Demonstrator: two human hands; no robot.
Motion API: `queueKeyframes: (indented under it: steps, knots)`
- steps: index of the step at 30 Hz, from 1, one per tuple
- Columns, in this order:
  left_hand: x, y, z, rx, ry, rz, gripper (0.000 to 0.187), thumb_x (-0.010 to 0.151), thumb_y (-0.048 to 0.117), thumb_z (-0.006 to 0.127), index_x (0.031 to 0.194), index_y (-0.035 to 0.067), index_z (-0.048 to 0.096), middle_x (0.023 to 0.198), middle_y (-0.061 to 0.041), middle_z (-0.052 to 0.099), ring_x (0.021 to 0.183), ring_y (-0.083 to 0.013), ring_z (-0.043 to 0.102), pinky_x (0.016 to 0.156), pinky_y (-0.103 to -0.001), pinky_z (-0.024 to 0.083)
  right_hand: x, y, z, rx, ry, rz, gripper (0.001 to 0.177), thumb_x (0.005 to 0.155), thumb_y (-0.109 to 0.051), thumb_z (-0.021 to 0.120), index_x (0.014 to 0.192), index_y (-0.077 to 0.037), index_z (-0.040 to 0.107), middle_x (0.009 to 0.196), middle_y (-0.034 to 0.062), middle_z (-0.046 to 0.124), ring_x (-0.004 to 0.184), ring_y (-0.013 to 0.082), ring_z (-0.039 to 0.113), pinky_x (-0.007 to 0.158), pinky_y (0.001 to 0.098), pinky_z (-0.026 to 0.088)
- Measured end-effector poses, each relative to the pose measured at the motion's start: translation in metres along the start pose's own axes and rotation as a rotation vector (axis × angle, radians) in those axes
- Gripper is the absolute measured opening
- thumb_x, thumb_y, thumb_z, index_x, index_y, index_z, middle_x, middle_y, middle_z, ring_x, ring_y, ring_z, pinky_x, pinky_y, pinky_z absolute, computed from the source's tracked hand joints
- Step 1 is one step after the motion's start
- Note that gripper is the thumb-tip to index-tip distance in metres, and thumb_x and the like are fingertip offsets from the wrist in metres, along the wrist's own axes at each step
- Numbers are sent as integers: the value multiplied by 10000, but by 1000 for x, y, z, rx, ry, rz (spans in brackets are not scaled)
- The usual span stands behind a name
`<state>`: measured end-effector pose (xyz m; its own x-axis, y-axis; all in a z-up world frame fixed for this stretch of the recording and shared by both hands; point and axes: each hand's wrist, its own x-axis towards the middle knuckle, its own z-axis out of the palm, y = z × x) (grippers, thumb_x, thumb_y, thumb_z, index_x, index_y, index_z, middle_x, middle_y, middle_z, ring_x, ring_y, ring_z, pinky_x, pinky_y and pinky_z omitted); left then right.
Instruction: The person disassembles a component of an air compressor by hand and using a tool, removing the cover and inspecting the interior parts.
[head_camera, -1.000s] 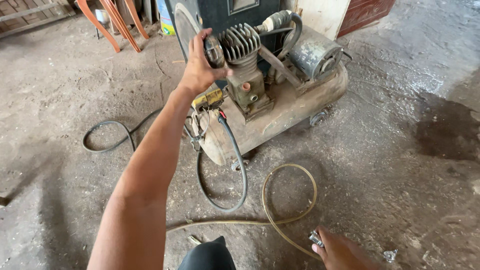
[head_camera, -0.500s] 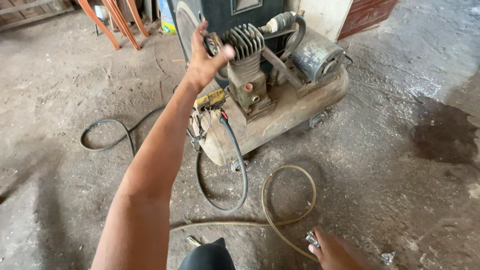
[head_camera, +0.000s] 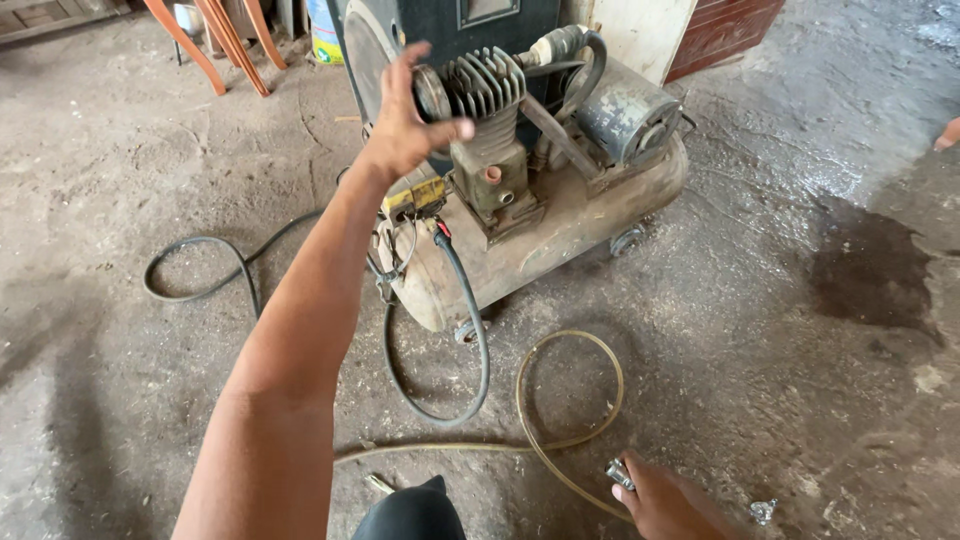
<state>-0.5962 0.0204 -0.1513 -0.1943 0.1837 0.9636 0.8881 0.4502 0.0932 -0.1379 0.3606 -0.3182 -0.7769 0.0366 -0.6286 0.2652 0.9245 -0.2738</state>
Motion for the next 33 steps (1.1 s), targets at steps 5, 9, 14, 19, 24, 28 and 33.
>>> queueKeyframes:
  steps: [5,9,14,19,24,28,33]
  knots:
    - [14,7,4,-448,-176,-1102,878,737,607,819,1346,18,586,977,-220,770,685,-261,761,476,-325,587,8,-6,5,41,210,-144,517,966,-395,590,1377,-110,458,1015,147,716,838,326,719,718,456,590]
    - [22,17,3,-351,-158,-1405,965,855,732,694,1437,5,443,1003,-196,704,693,-276,777,505,-367,599,10,-25,0,186,246,-37,384,966,-403,568,1217,-117,515,782,60,690,616,217,674,590,400,555]
    - [5,34,-9,87,-13,-98,988,737,382,975,1465,7,423,1254,-360,589,1107,-490,640,951,-519,580,8,-65,-21,438,361,-21,364,992,-398,597,1174,-87,544,727,66,650,588,200,598,561,383,534]
    - [18,35,-14,-179,-147,-647,866,701,466,925,1384,75,565,1167,-182,784,1079,-319,777,997,-473,604,2,-99,-25,657,573,-215,347,918,-291,626,1191,-91,550,713,82,662,577,196,630,540,403,500]
    - [43,40,-10,-264,-229,-1404,949,826,707,713,1355,-65,556,1095,-233,737,897,-390,805,789,-525,629,20,-100,-14,559,467,-153,280,966,-294,634,1115,-69,561,750,148,696,640,274,706,609,445,528]
    - [27,40,-16,432,109,235,1101,740,774,723,1426,-33,425,1137,-237,647,874,-320,751,697,-287,655,43,-81,4,361,612,-217,396,911,-268,664,1207,-61,502,864,222,704,801,449,700,655,524,535]
    - [28,27,-9,-182,-195,-850,1020,749,736,779,1439,35,507,1273,-225,697,1095,-378,761,883,-482,649,56,-71,16,268,558,-192,409,927,-299,665,1213,-59,501,896,223,733,865,462,702,692,541,538]
